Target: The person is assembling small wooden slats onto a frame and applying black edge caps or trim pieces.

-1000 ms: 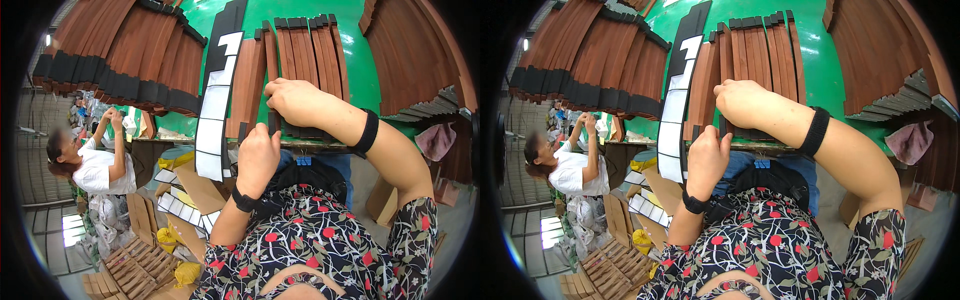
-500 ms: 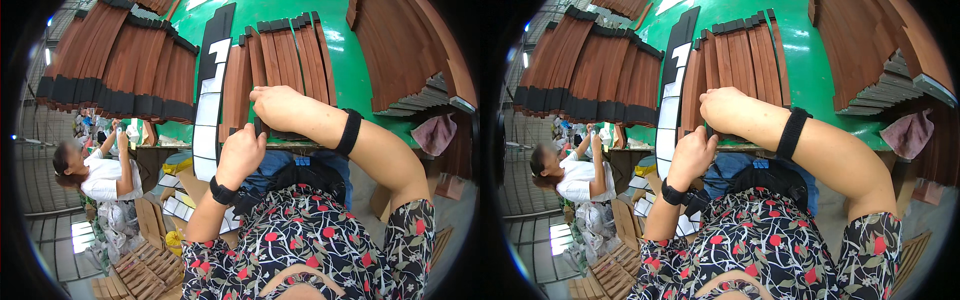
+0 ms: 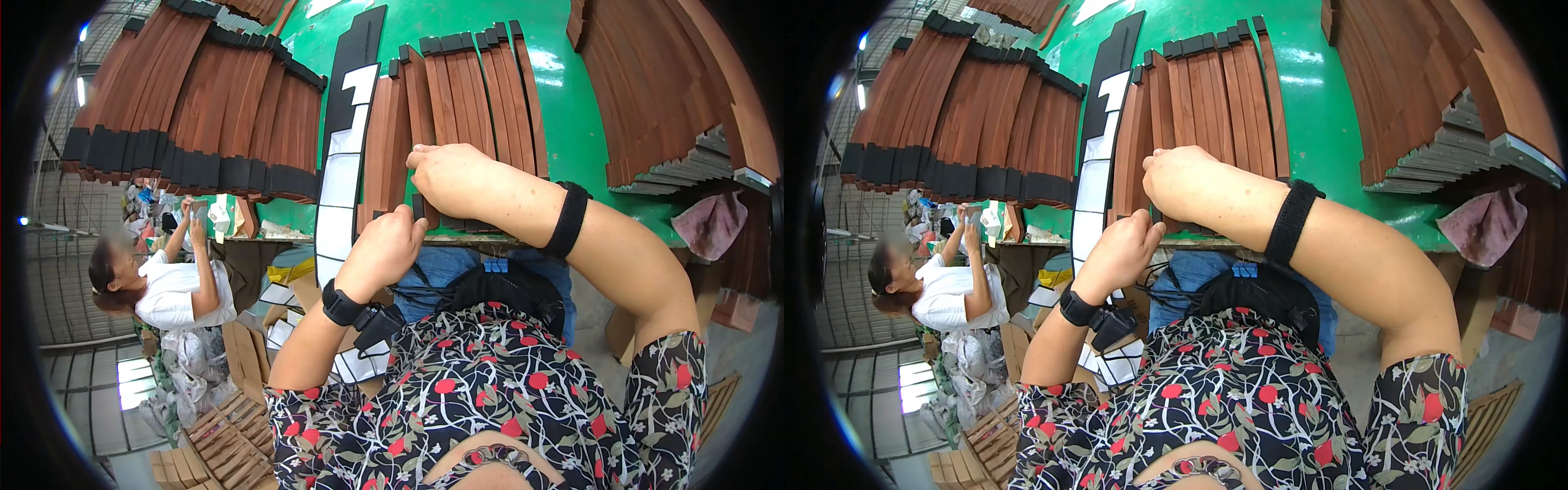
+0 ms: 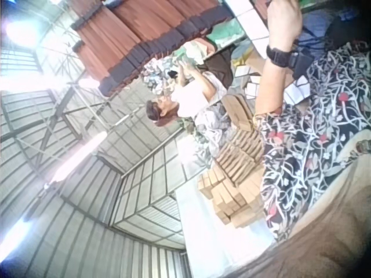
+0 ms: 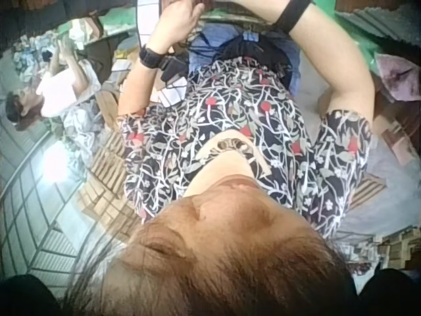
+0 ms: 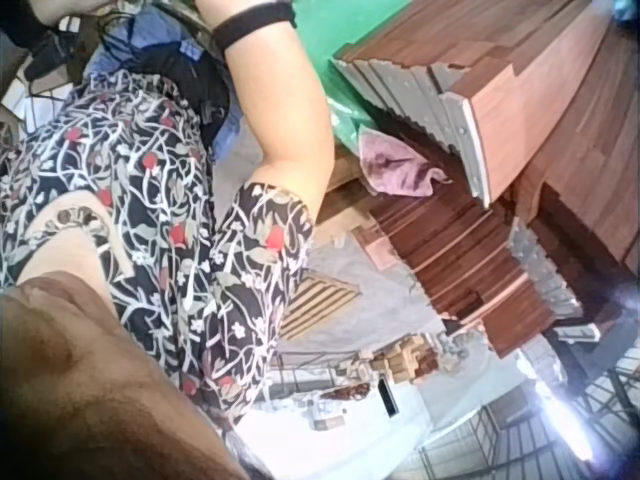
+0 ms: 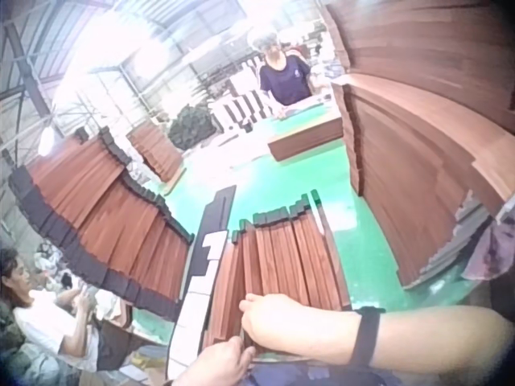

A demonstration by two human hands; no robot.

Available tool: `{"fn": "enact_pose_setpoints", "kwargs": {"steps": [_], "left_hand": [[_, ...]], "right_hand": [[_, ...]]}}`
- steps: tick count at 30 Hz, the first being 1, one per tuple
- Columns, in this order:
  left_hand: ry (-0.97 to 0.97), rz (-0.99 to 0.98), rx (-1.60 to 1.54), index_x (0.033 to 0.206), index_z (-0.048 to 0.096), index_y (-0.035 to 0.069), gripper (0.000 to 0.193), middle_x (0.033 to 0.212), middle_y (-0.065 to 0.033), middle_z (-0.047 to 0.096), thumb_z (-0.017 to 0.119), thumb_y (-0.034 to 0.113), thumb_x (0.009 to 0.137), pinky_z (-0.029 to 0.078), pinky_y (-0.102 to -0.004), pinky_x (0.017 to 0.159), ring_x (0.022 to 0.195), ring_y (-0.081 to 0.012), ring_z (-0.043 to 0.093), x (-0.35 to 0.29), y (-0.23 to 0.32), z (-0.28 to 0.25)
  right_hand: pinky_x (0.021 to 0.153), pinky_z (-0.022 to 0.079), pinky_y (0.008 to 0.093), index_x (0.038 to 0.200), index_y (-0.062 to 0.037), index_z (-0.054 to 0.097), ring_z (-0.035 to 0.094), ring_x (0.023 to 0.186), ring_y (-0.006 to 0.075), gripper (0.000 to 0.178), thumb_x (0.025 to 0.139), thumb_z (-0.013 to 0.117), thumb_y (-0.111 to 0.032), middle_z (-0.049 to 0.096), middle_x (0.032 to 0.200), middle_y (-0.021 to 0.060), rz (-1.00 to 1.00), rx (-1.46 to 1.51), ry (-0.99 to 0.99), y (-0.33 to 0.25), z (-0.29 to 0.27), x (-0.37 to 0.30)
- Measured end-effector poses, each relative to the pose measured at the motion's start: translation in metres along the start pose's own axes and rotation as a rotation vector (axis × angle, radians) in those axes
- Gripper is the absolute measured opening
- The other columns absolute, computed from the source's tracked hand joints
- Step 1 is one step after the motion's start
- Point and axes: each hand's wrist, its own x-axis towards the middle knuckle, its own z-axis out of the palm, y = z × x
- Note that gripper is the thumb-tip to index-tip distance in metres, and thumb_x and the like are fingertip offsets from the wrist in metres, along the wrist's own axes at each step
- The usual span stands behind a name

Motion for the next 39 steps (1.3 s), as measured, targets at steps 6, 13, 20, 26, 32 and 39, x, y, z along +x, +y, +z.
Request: {"fn": "enact_pose_setpoints", "kwargs": {"steps": [6, 13, 20, 26, 32, 39], "left_hand": [[0.036, 0.022, 0.146, 0.087, 0.052, -0.003, 0.029, 0.07, -0.0242, 0.063, 0.057, 0.021, 0.101, 0.055, -0.0498, 0.066, 0.07, -0.0441, 0.066, -0.004, 0.006, 0.009], [0.271, 0.2, 0.513, 0.083, 0.053, 0.002, 0.018, 0.067, -0.0171, 0.063, 0.06, 0.014, 0.095, 0.056, -0.041, 0.052, 0.057, -0.0336, 0.067, 0.002, -0.002, 0.005], [0.509, 0.297, 0.554, 0.084, 0.055, 0.003, 0.02, 0.07, -0.0147, 0.063, 0.064, 0.017, 0.095, 0.056, -0.0404, 0.056, 0.062, -0.0326, 0.067, 0.009, -0.002, -0.073], [0.671, 0.308, 0.199, 0.097, 0.061, 0.002, 0.014, 0.078, -0.0135, 0.064, 0.071, 0.001, 0.088, 0.052, -0.0388, 0.06, 0.066, -0.0303, 0.066, -0.009, -0.012, -0.032], [0.775, 0.267, 0.013, 0.102, 0.061, 0.001, 0.012, 0.082, -0.013, 0.064, 0.067, -0.002, 0.092, 0.052, -0.035, 0.061, 0.069, -0.0267, 0.067, -0.022, -0.022, -0.008], [0.561, 0.249, -0.834, 0.126, 0.055, 0.001, 0.023, 0.105, -0.0133, 0.067, 0.049, 0.015, 0.108, 0.054, -0.0285, 0.066, 0.077, -0.0187, 0.068, -0.044, -0.026, 0.006]], "right_hand": [[0.098, 0.057, 0.0367, 0.097, -0.0047, 0.077, 0.059, 0.13, 0.0262, 0.017, 0.084, 0.068, -0.011, 0.066, 0.126, 0.0099, -0.015, 0.01, 0.026, 0.003, 0.006, 0.0], [0.097, 0.057, 0.0352, 0.095, -0.0053, 0.077, 0.063, 0.124, 0.026, 0.015, 0.085, 0.066, -0.011, 0.067, 0.124, 0.0105, -0.032, -0.016, 0.046, 0.003, 0.008, 0.002], [0.096, 0.056, 0.0388, 0.101, -0.0024, 0.076, 0.064, 0.119, 0.0286, 0.019, 0.088, 0.065, -0.01, 0.067, 0.124, 0.0117, 0.025, 0.051, 0.054, 0.01, 0.006, 0.005], [0.1, 0.052, 0.0435, 0.113, -0.0015, 0.073, 0.065, 0.115, 0.0348, 0.029, 0.085, 0.07, -0.008, 0.069, 0.12, 0.0163, 0.109, 0.455, 0.176, 0.014, -0.013, 0.002], [0.085, 0.056, 0.0442, 0.11, -0.002, 0.07, 0.069, 0.098, 0.0356, 0.027, 0.084, 0.072, -0.008, 0.072, 0.1, 0.0157, -0.044, 0.43, 0.262, -0.001, -0.032, 0.0], [0.073, 0.056, 0.0421, 0.096, -0.0013, 0.065, 0.069, 0.087, 0.0355, 0.011, 0.085, 0.068, -0.004, 0.07, 0.091, 0.0139, -0.16, 0.512, 0.334, -0.013, -0.036, -0.013]]}}
